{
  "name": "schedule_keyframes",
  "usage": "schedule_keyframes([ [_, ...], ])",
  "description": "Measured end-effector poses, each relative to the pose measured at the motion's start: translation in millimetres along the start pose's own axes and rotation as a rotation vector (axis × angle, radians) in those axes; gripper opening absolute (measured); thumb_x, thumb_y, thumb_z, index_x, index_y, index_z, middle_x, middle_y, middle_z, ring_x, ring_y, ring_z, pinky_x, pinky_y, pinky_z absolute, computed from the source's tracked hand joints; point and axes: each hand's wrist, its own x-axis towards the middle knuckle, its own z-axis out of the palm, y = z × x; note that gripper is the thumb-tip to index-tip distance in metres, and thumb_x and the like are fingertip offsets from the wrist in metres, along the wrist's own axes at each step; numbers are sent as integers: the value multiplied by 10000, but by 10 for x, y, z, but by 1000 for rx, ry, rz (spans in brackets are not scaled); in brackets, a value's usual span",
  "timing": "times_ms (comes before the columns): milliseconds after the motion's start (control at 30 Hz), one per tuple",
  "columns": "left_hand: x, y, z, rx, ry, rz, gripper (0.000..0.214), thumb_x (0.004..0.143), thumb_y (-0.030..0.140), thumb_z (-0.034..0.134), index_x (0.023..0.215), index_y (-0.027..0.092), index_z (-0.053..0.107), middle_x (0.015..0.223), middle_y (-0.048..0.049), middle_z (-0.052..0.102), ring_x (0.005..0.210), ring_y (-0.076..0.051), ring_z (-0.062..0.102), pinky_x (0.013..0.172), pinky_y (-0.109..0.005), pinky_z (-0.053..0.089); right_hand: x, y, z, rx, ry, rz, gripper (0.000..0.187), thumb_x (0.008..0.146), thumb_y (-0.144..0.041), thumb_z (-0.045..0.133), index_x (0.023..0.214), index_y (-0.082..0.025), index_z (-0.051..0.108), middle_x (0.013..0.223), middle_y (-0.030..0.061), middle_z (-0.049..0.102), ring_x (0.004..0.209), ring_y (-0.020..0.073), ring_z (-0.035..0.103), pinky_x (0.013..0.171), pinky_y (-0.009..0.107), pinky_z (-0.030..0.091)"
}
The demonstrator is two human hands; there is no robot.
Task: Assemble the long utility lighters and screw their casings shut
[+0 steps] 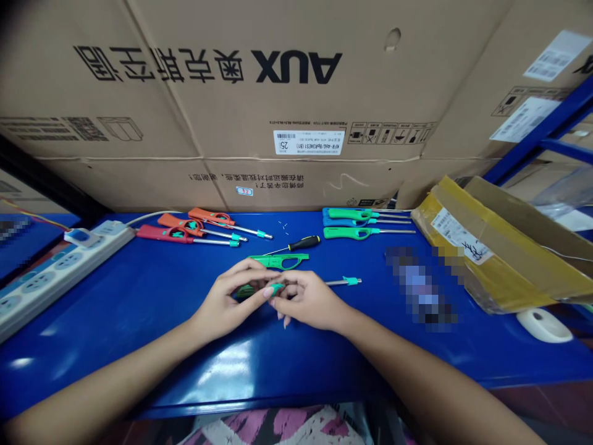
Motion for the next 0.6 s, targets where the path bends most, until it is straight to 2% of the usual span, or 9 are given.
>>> schedule_keyframes([
  [100, -5, -13, 8, -25, 3, -26, 342, 889, 265, 729, 1227, 219, 697, 1055, -76, 650, 844, -144, 666, 680, -250, 596, 32, -20, -65, 106, 21, -62, 427, 768, -425, 820, 1060, -155, 662, 660, -11, 676, 596, 129, 657, 589, 276, 575],
  [200, -4, -56, 21, -61, 19, -87, 313, 884, 272, 733, 1188, 203, 705, 1017, -70, 660, 793, -130, 670, 665, -240, 592, 57, -45, -119, 149, 30, -107, 399, 799, -404, 807, 1082, -159, 670, 690, 7, 712, 617, 136, 682, 613, 285, 586],
  [333, -8, -107, 47, -162, 55, -204, 284, 871, 308, 743, 1123, 178, 729, 951, -75, 714, 822, -151, 698, 697, -241, 590, 63, -40, -117, 170, 66, -156, 333, 824, -378, 796, 1050, -181, 650, 718, -12, 701, 629, 123, 686, 606, 262, 587],
  [433, -14, -98, 65, -319, 1, -353, 353, 850, 360, 756, 1133, 153, 719, 924, -80, 754, 812, -165, 716, 720, -260, 595, 48, -22, -85, 146, 98, -187, 299, 822, -362, 802, 998, -197, 626, 749, -22, 689, 640, 115, 680, 591, 244, 577],
  [500, -19, -70, 73, -384, -51, -443, 366, 828, 380, 772, 1096, 135, 721, 889, -75, 760, 772, -160, 710, 697, -253, 586, 32, -17, -70, 100, 119, -196, 310, 820, -352, 804, 1035, -207, 635, 855, 3, 727, 666, 107, 679, 586, 226, 560],
  [600, -22, -28, 81, -381, -124, -486, 314, 784, 359, 806, 974, 121, 732, 818, -46, 732, 703, -127, 667, 639, -210, 544, 15, -21, -75, 37, 121, -199, 312, 835, -351, 787, 1094, -222, 672, 1000, 41, 760, 733, 111, 689, 601, 219, 537],
])
